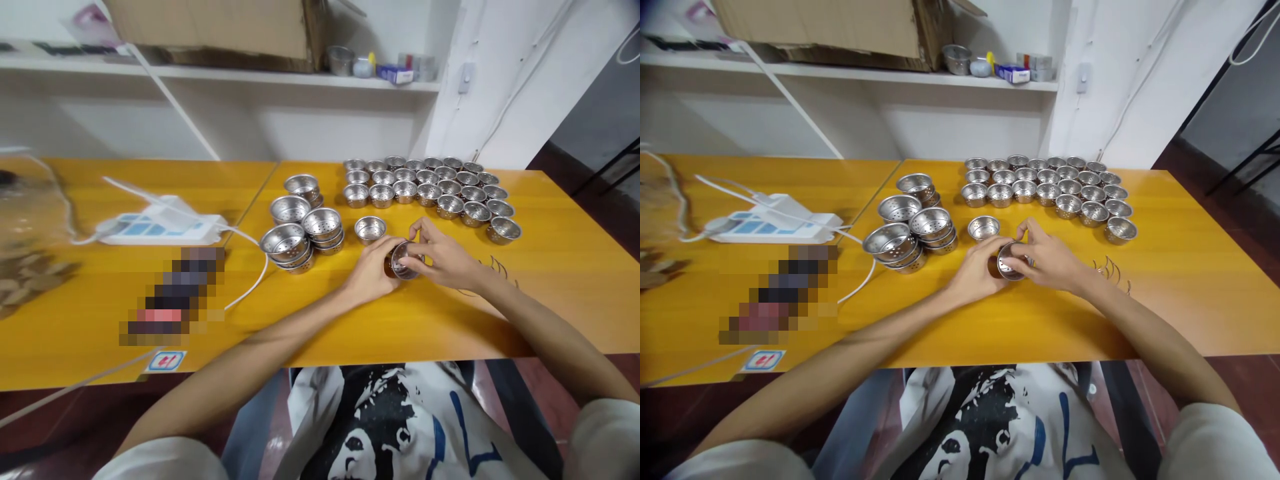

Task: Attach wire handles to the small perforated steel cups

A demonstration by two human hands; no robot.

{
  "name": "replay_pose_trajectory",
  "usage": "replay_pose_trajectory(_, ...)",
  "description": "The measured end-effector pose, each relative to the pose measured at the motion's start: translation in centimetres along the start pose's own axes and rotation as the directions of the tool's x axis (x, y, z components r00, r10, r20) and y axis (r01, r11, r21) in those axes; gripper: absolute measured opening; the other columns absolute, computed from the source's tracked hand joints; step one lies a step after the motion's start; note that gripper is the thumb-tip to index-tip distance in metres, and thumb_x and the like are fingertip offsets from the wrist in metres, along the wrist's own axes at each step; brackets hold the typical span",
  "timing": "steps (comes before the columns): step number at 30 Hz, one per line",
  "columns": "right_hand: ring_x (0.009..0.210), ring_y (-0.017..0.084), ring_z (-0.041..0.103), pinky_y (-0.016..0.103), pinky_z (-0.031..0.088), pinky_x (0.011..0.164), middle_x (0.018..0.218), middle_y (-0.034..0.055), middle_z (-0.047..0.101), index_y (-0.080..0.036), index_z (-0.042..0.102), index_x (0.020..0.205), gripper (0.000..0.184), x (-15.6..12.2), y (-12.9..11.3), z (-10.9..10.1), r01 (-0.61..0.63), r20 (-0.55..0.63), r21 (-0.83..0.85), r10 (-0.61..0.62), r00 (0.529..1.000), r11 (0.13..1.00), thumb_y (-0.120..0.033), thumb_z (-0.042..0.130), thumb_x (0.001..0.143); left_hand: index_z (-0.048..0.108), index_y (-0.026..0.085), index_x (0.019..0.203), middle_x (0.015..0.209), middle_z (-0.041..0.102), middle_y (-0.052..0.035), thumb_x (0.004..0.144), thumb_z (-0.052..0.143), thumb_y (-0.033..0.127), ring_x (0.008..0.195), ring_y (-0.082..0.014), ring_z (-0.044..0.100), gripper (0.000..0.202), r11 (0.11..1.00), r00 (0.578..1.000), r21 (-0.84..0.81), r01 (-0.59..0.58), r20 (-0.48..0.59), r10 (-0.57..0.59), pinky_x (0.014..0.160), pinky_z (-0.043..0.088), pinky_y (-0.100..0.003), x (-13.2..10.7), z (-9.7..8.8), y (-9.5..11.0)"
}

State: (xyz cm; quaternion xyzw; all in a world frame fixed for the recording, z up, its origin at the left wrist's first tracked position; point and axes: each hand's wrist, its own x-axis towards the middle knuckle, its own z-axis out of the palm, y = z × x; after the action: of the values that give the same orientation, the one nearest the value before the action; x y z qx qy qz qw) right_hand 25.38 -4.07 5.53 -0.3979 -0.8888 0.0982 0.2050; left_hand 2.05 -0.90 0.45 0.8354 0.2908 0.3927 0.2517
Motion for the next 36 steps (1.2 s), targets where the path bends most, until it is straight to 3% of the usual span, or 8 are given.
replay_pose_trajectory(6, 0.085, 0.021, 0.057, 0.037, 0.048, 0.081, 0.112, 0.0116, 0.064, -0.019, 0.075, 0.104, 0.037, -0.3, -1.1, 0.7, -0.01, 0.017, -0.059, 0.011, 1.0, 0.998, -0.044, 0.051, 0.119, 0.074, 0.019, 0.129, 0.118, 0.074, -0.0082, 0.071, 0.085, 0.016, 0.104, -0.0287, 0.075, 0.058, 0.995, 0.996, 0.035, 0.089, -0.022, -0.088, 0.096, 0.064, -0.044, -0.1, -0.4, 1.1)
replay_pose_trajectory(12, 0.089, 0.024, 0.057, 0.037, 0.046, 0.082, 0.094, 0.0101, 0.066, -0.019, 0.075, 0.097, 0.045, 0.3, -0.2, 2.0, 0.131, -0.022, -0.157, -0.136, 0.991, 0.979, -0.041, 0.045, 0.121, 0.073, 0.019, 0.129, 0.12, 0.074, -0.0089, 0.072, 0.082, 0.012, 0.108, -0.0288, 0.074, 0.058, 0.995, 0.996, 0.058, 0.077, -0.054, -0.074, 0.099, 0.063, -0.044, 0.0, -0.7, 1.2)
replay_pose_trajectory(17, 0.086, 0.021, 0.06, 0.033, 0.047, 0.08, 0.093, 0.0083, 0.066, -0.019, 0.069, 0.092, 0.047, 0.6, 1.8, 1.7, 0.235, -0.107, -0.01, -0.234, 0.966, 0.972, -0.042, 0.044, 0.123, 0.07, 0.018, 0.127, 0.123, 0.075, -0.0097, 0.071, 0.087, 0.017, 0.114, -0.031, 0.074, 0.058, 0.987, 0.99, 0.097, 0.127, -0.067, -0.121, 0.105, 0.062, -0.047, 0.4, -0.6, 1.1)
replay_pose_trajectory(21, 0.086, 0.019, 0.06, 0.032, 0.047, 0.08, 0.093, 0.007, 0.066, -0.02, 0.065, 0.087, 0.047, 0.7, 2.3, 1.1, 0.295, -0.159, 0.067, -0.282, 0.946, 0.953, -0.046, 0.047, 0.123, 0.07, 0.017, 0.13, 0.123, 0.073, -0.0095, 0.072, 0.086, 0.017, 0.11, -0.0286, 0.074, 0.059, 0.989, 0.993, 0.099, 0.112, -0.058, -0.107, 0.1, 0.063, -0.043, 0.7, -1.1, 1.4)
replay_pose_trajectory(26, 0.08, 0.018, 0.059, 0.033, 0.047, 0.076, 0.089, 0.0045, 0.062, -0.021, 0.061, 0.081, 0.055, 0.7, 2.1, 0.2, 0.128, -0.204, 0.337, -0.06, 0.977, 0.933, -0.058, 0.048, 0.12, 0.074, 0.017, 0.126, 0.116, 0.074, -0.008, 0.07, 0.093, 0.022, 0.105, -0.0286, 0.073, 0.06, 0.987, 0.992, 0.101, 0.125, -0.017, -0.124, 0.095, 0.063, -0.042, 0.6, -1.1, 1.2)
replay_pose_trajectory(30, 0.068, 0.017, 0.052, 0.033, 0.044, 0.066, 0.077, 0.0011, 0.054, -0.024, 0.052, 0.076, 0.058, -0.4, 1.4, -2.8, 0.048, -0.178, 0.647, 0.089, 0.98, 0.761, -0.06, 0.043, 0.121, 0.069, 0.017, 0.14, 0.133, 0.074, -0.0136, 0.073, 0.09, 0.019, 0.118, -0.033, 0.072, 0.07, 0.985, 0.995, 0.146, 0.092, -0.052, -0.085, 0.107, 0.062, -0.049, 1.0, -1.4, 0.4)
replay_pose_trajectory(33, 0.071, 0.018, 0.054, 0.035, 0.043, 0.069, 0.08, 0.0026, 0.057, -0.023, 0.057, 0.076, 0.053, -2.6, 1.8, -5.5, -0.019, -0.171, 0.411, 0.097, 0.98, 0.912, -0.053, 0.051, 0.12, 0.063, 0.021, 0.153, 0.144, 0.071, -0.0135, 0.083, 0.082, 0.018, 0.132, -0.0356, 0.065, 0.073, 0.959, 0.988, 0.279, 0.05, -0.157, -0.006, 0.118, 0.056, -0.056, 2.4, -2.4, -0.9)
replay_pose_trajectory(36, 0.068, 0.017, 0.053, 0.035, 0.042, 0.067, 0.083, 0.0043, 0.06, -0.022, 0.065, 0.077, 0.048, -5.8, 3.6, -6.0, -0.086, -0.244, 0.029, 0.09, 0.966, 0.996, -0.051, 0.062, 0.116, 0.073, 0.017, 0.137, 0.143, 0.07, -0.0153, 0.087, 0.081, 0.018, 0.135, -0.0381, 0.062, 0.05, 0.907, 0.976, 0.408, 0.1, -0.219, -0.009, 0.122, 0.054, -0.059, 3.7, -2.9, -2.4)
